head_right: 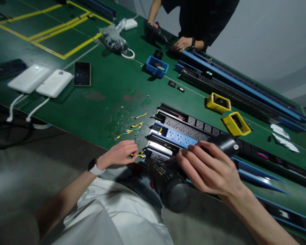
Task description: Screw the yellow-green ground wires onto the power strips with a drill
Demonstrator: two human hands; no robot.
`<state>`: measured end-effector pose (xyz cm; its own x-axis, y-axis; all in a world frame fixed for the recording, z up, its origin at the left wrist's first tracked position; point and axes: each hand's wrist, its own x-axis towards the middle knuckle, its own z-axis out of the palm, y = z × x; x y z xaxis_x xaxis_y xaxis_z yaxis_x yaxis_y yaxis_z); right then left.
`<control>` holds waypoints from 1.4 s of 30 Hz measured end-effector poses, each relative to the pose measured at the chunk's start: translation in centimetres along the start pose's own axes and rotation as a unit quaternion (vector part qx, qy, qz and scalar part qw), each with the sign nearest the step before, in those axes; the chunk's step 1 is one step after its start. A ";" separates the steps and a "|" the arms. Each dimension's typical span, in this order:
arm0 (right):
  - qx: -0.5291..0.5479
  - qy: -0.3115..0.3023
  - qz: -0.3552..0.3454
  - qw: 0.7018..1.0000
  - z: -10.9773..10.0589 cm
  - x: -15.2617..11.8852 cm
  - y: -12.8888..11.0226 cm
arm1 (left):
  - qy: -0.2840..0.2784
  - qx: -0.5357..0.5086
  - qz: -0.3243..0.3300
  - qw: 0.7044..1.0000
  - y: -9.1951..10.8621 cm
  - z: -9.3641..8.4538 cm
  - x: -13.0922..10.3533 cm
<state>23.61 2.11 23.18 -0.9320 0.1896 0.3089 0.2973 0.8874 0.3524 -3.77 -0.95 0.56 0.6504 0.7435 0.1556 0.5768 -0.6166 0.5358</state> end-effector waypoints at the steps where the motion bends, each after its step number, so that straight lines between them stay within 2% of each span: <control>1: 0.003 0.002 -0.007 1.000 0.0 -0.2 0.1 | 0.001 0.000 0.001 1.000 0.0 0.0 0.0; 7: 0.013 0.001 -0.023 1.000 0.1 -1.0 0.1 | 0.004 0.000 0.008 1.000 0.0 0.0 0.0; 12: 0.019 -0.011 -0.051 0.998 -0.4 -0.6 -0.4 | 0.003 -0.006 0.018 1.000 -0.2 0.1 -0.1; 24: 0.003 -0.001 -0.032 0.999 -0.4 0.2 -0.3 | 0.007 -0.009 0.017 1.000 -0.3 0.4 -0.1; 31: 0.016 -0.015 -0.070 0.997 -0.2 -0.9 0.2 | 0.004 -0.015 0.017 1.000 -0.3 0.1 -0.2; 35: 0.002 0.009 -0.078 0.997 0.5 -0.5 0.9 | 0.003 -0.006 0.018 1.000 -0.2 0.0 -0.2; 42: -0.041 -0.049 -0.074 0.995 0.5 0.9 1.7 | 0.011 -0.010 0.015 1.000 -0.1 0.1 -0.2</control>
<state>23.15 4.01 23.62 -0.9813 0.1035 0.1621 0.1678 0.8724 0.4591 -3.95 -1.07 0.43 0.6557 0.7305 0.1907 0.5466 -0.6336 0.5475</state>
